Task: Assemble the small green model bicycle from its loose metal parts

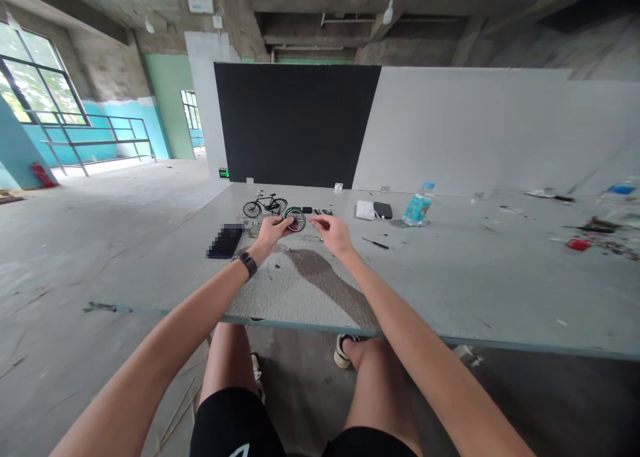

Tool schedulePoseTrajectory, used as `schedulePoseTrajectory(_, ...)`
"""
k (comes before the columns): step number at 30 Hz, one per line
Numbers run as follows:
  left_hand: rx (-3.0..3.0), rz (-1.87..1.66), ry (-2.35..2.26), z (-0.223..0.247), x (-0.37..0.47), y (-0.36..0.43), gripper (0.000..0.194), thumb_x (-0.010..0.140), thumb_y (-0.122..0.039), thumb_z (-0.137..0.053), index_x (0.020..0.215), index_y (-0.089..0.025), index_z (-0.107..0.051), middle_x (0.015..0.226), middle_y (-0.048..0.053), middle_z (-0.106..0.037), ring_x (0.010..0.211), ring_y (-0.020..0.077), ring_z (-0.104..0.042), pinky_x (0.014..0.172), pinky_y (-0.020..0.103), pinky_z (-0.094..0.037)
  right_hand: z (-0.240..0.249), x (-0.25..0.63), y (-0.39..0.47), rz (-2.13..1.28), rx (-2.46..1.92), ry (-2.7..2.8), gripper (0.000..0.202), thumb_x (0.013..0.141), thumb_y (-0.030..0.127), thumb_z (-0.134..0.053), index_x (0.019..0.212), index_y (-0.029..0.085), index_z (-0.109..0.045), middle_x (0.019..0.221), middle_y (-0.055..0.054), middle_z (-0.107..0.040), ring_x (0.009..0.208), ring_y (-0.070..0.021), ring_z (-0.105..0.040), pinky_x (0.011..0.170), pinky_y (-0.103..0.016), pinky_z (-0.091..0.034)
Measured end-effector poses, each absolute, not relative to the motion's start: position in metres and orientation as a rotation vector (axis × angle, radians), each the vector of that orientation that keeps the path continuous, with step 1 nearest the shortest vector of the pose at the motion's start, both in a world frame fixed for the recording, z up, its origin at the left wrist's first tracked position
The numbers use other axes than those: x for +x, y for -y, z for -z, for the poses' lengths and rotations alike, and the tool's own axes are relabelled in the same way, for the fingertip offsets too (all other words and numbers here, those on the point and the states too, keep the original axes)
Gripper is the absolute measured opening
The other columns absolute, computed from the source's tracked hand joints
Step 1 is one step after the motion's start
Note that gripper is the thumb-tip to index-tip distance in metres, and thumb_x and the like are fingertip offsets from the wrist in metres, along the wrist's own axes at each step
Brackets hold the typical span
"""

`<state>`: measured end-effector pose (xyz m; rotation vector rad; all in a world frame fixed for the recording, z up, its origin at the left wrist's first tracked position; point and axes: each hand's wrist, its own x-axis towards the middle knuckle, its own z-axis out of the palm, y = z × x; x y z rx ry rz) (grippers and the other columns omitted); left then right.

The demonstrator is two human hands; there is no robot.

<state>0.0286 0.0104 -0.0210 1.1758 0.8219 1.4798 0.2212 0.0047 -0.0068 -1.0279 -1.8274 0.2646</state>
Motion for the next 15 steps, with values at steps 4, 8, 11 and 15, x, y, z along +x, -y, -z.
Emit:
schedulePoseTrajectory(4, 1.187, -1.455, -0.826, 0.0215, 0.032, -0.0084, 0.026, 0.076, -0.033, -0.081, 0.072, -0.011, -0.07, 0.075, 0.006, -0.072, 0.073, 0.015, -0.069, 0.087, 0.036, -0.059, 0.0077, 0.2182, -0.0025, -0.229, -1.025, 1.843, 0.018, 0.092, 0.031, -0.062, 0.091, 0.019, -0.075, 0.089, -0.008, -0.077, 0.077, -0.0222, -0.071, 0.075, -0.036, -0.056)
schedulePoseTrajectory(8, 1.168, -1.441, -0.823, 0.021, 0.0338, -0.0066, 0.024, 0.076, -0.032, -0.081, 0.074, -0.01, -0.07, 0.077, 0.006, -0.072, 0.074, 0.015, -0.069, 0.089, 0.038, -0.058, 0.008, 0.2144, -0.0011, -0.182, -1.042, 1.851, 0.014, 0.091, 0.028, -0.065, 0.087, 0.019, -0.076, 0.088, -0.008, -0.077, 0.075, -0.0212, -0.07, 0.074, -0.034, -0.056)
schedulePoseTrajectory(11, 1.136, -1.434, -0.795, 0.0208, 0.0343, -0.0055, 0.023, 0.077, -0.031, -0.081, 0.075, -0.01, -0.071, 0.078, 0.008, -0.073, 0.076, 0.0155, -0.069, 0.09, 0.038, -0.058, 0.0076, 0.2119, 0.0015, -0.127, -1.036, 1.88, 0.016, 0.092, 0.029, -0.064, 0.087, 0.019, -0.076, 0.088, -0.008, -0.076, 0.074, -0.0206, -0.069, 0.072, -0.033, -0.055)
schedulePoseTrajectory(15, 1.098, -1.422, -0.761, 0.0213, 0.0344, -0.0057, 0.021, 0.077, -0.028, -0.081, 0.073, -0.009, -0.072, 0.08, 0.009, -0.074, 0.077, 0.0158, -0.07, 0.091, 0.037, -0.057, 0.0074, 0.2106, 0.0043, -0.103, -1.033, 1.898, 0.015, 0.093, 0.026, -0.064, 0.091, 0.019, -0.077, 0.09, -0.007, -0.076, 0.077, -0.0203, -0.069, 0.073, -0.031, -0.055)
